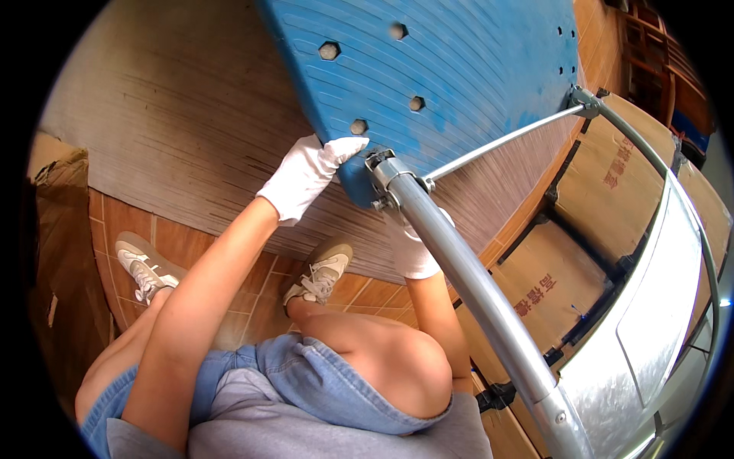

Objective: The person puts on white gloves and assembles a blue hand truck. They attach the metal handle frame to the blue plastic base, securing it with pins and tightening the locking mechanisms on both sides.

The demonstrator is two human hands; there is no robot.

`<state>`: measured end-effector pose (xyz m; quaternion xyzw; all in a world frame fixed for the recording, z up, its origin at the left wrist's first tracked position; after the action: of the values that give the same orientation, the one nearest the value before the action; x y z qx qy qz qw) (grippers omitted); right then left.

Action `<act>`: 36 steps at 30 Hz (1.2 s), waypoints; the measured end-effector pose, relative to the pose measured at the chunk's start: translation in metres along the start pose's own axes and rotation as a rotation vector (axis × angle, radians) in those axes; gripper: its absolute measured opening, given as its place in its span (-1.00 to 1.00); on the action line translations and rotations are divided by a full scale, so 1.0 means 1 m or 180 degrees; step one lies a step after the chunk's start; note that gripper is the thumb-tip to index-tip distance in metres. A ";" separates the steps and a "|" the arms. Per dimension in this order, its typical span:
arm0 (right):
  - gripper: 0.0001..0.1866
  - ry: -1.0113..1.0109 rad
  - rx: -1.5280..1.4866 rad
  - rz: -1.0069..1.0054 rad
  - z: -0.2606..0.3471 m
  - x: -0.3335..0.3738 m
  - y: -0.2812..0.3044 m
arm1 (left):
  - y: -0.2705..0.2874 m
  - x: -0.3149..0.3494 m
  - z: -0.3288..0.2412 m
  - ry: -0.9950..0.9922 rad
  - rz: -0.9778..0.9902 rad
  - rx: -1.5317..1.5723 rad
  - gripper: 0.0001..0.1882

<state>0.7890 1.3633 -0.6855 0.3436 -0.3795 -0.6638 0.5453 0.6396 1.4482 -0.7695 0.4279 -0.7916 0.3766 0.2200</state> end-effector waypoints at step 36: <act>-0.64 0.0834 -0.0280 -0.0461 0.068 -0.036 0.007 | 0.012 0.012 -0.025 0.0220 0.0008 -0.0014 -0.62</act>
<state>0.7388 1.4063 -0.6459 0.4295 -0.2500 -0.6668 0.5554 0.6232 1.4663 -0.7506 0.4132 -0.7849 0.3897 0.2477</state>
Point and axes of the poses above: each hand's wrist, its own x-axis away from the middle knuckle, its own y-axis out of the back of the hand, z = x × y, the point moved 8 cm from there along -x, towards the middle knuckle, and after that the axes turned 5 degrees about -x, right-handed, at the moved point
